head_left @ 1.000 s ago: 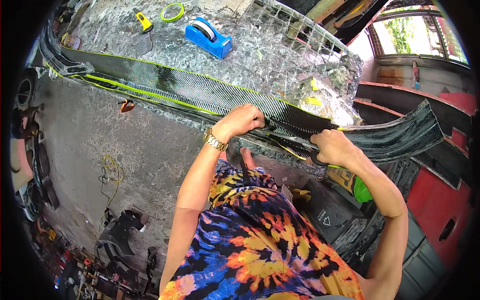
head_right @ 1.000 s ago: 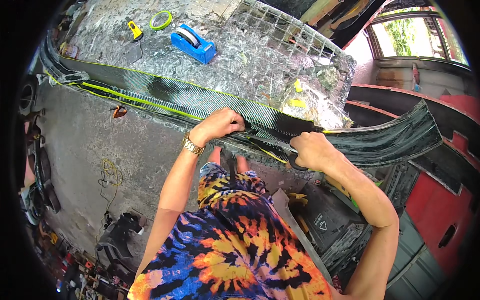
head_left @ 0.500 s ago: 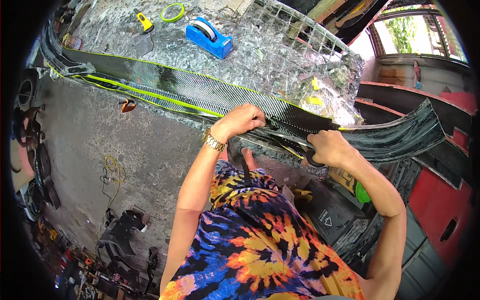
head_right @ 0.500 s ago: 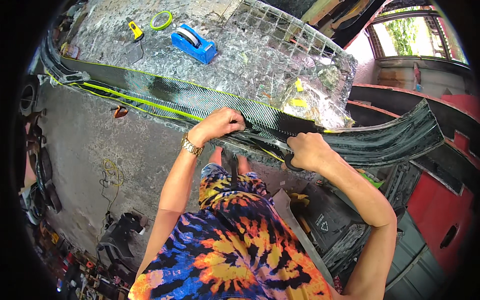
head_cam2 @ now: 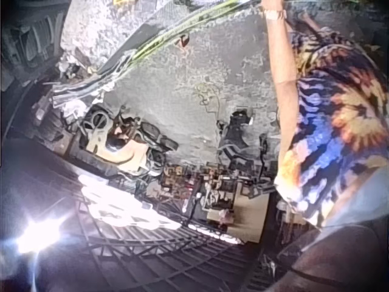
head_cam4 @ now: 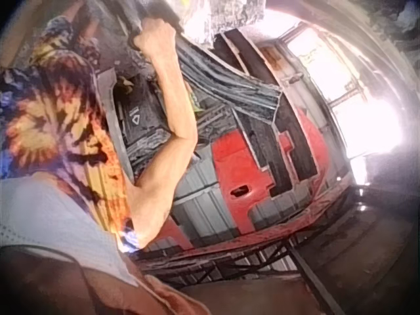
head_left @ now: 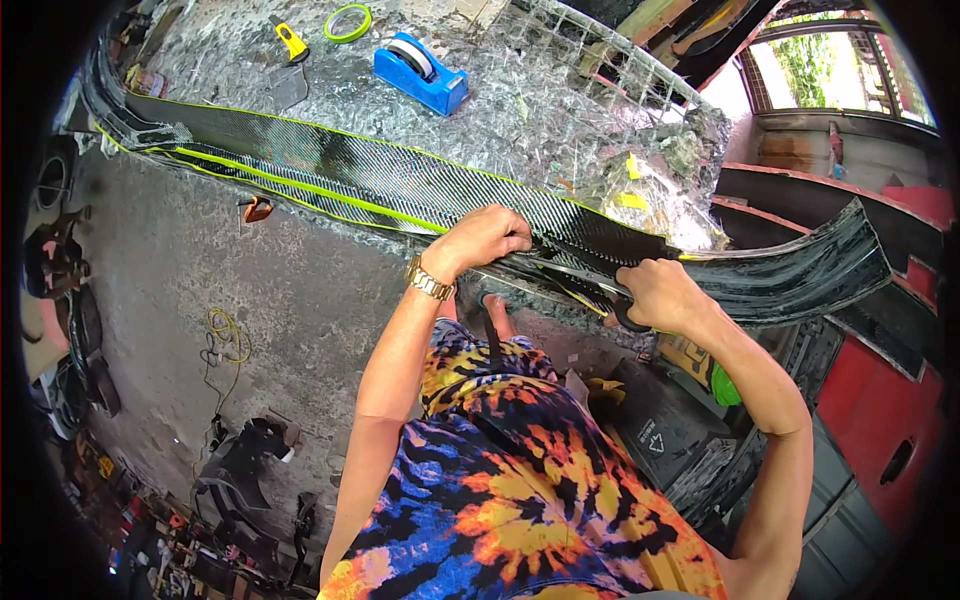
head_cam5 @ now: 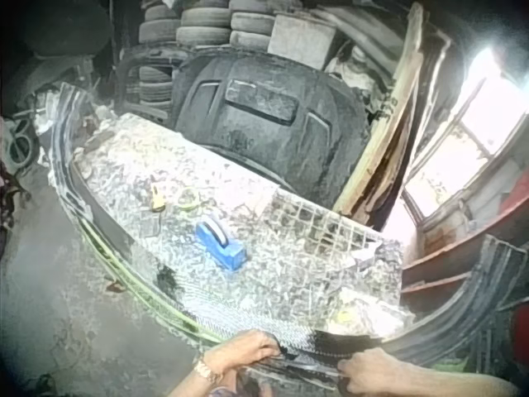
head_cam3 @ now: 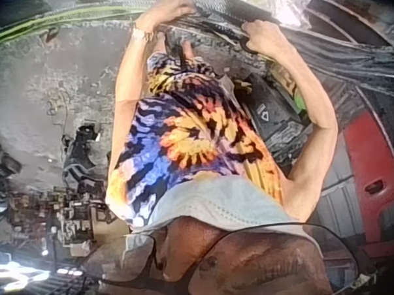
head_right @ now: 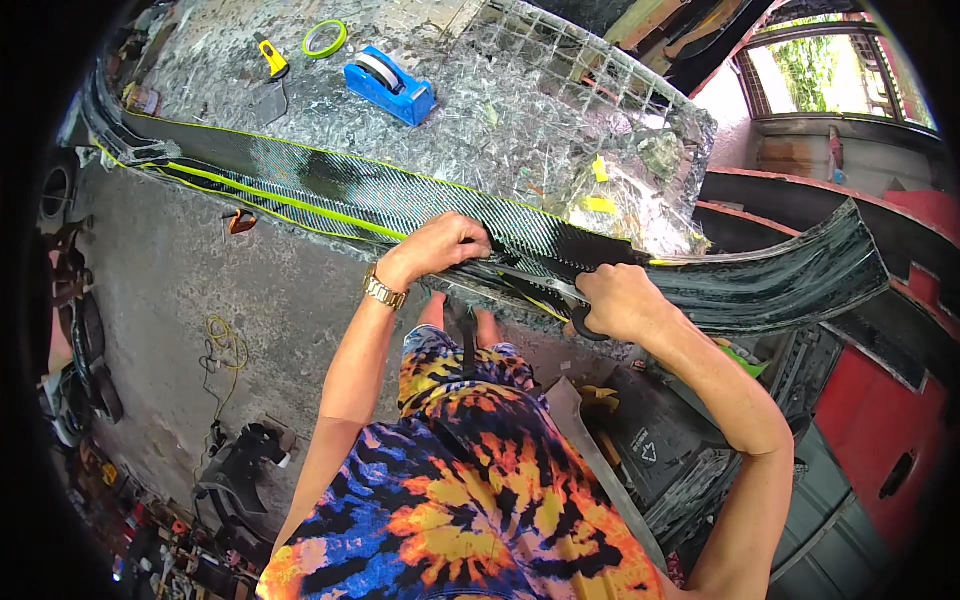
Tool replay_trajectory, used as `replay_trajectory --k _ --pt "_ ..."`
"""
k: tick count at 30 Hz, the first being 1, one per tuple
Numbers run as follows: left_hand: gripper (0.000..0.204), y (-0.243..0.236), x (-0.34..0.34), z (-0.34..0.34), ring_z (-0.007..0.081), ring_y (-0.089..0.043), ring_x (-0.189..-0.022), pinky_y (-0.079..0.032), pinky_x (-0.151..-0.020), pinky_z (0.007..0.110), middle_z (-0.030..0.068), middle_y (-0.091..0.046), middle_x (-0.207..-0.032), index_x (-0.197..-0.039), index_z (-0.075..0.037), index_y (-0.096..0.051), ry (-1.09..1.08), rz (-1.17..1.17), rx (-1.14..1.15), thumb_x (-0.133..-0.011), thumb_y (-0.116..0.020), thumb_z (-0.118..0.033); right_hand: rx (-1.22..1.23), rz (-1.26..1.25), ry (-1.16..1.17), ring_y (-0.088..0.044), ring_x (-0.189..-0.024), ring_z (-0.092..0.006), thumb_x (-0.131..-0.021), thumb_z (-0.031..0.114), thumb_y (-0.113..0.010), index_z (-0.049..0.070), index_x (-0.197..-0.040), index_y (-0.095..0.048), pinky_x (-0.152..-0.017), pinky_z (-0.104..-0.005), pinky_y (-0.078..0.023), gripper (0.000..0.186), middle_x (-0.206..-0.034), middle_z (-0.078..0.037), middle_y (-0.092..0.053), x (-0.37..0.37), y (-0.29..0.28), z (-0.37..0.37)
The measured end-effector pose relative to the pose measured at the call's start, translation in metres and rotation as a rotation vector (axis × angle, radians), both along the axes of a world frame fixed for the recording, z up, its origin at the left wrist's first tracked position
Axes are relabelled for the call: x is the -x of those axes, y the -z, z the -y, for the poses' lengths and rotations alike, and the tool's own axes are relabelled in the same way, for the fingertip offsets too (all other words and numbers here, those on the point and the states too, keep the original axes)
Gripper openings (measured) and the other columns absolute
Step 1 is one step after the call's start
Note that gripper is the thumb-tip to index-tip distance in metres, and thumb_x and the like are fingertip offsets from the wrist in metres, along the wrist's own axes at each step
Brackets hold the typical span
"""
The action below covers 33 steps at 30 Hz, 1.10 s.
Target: The person trims the excess material from the edge of a carbon fiber car component using shears. They follow a yellow marked line, cutting the material in small sections until the edge is smooth.
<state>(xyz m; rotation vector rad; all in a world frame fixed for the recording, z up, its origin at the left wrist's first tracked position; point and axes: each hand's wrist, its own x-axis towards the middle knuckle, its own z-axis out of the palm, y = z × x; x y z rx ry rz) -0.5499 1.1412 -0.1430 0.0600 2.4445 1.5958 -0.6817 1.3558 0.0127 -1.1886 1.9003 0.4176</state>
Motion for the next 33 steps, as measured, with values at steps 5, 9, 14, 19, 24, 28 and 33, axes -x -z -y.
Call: replay_trajectory --k 5,9,14,19,24,28,33 --pt "0.021 0.000 -0.001 0.000 0.0301 -0.066 -0.081 -0.051 -0.075 0.039 0.0134 -0.069 -0.084 -0.086 -0.002 -0.070 -0.020 0.004 -0.008 -0.084 -0.062 -0.021 0.076 0.006 0.001 -0.065 -0.075 -0.0421 -0.069 0.050 -0.078 -0.001 -0.082 -0.065 -0.071 -0.0472 -0.053 0.054 -0.071 -0.023 -0.064 0.000 0.004 -0.005" --pt "0.021 -0.002 0.000 0.001 0.0298 -0.066 -0.081 -0.051 -0.074 0.039 0.0132 -0.069 -0.084 -0.087 -0.002 -0.070 -0.005 0.019 -0.008 -0.085 -0.062 -0.022 0.083 -0.009 -0.013 -0.065 -0.074 -0.0420 -0.069 0.050 -0.078 -0.001 -0.082 -0.065 -0.070 -0.0472 -0.053 0.054 -0.071 -0.023 -0.064 0.001 0.004 -0.007" --pt "0.021 -0.002 -0.001 0.002 0.0302 -0.066 -0.081 -0.050 -0.074 0.039 0.0136 -0.069 -0.083 -0.087 -0.003 -0.070 -0.013 0.020 -0.022 -0.085 -0.061 -0.022 0.037 -0.031 -0.036 -0.066 -0.075 -0.0411 -0.069 0.051 -0.077 -0.001 -0.085 -0.065 -0.070 -0.0470 -0.053 0.057 -0.072 -0.022 -0.065 -0.002 0.004 -0.006" --pt "0.021 -0.001 -0.001 0.004 0.0297 -0.067 -0.080 -0.050 -0.073 0.039 0.0131 -0.069 -0.082 -0.087 -0.003 -0.070 0.011 0.007 0.005 -0.085 -0.061 -0.022 0.008 -0.036 -0.053 -0.067 -0.078 -0.0400 -0.067 0.057 -0.077 -0.003 -0.090 -0.063 -0.072 -0.0465 -0.053 0.065 -0.077 -0.022 -0.066 -0.006 -0.001 0.000" --pt "0.021 -0.002 0.001 0.001 0.0289 -0.067 -0.080 -0.050 -0.073 0.039 0.0128 -0.069 -0.082 -0.087 -0.002 -0.070 0.003 0.019 -0.021 -0.085 -0.062 -0.022 -0.021 -0.050 -0.041 -0.067 -0.077 -0.0402 -0.067 0.058 -0.076 -0.003 -0.090 -0.063 -0.072 -0.0463 -0.053 0.066 -0.076 -0.022 -0.066 -0.004 -0.003 -0.005" --pt "0.021 0.000 0.000 0.002 0.0282 -0.067 -0.079 -0.050 -0.073 0.038 0.0127 -0.069 -0.083 -0.087 -0.002 -0.070 -0.016 0.016 -0.039 -0.084 -0.064 -0.021 -0.069 -0.056 -0.045 -0.068 -0.081 -0.0381 -0.069 0.055 -0.075 -0.002 -0.091 -0.066 -0.074 -0.0446 -0.054 0.062 -0.080 -0.021 -0.068 -0.002 -0.011 -0.003" --pt "0.021 -0.001 0.000 0.002 0.0279 -0.067 -0.079 -0.050 -0.073 0.037 0.0124 -0.069 -0.083 -0.087 -0.002 -0.070 -0.007 0.021 -0.031 -0.084 -0.064 -0.022 -0.052 -0.037 -0.029 -0.067 -0.079 -0.0392 -0.067 0.059 -0.076 -0.002 -0.090 -0.063 -0.072 -0.0459 -0.053 0.067 -0.075 -0.022 -0.066 -0.006 -0.007 0.002"
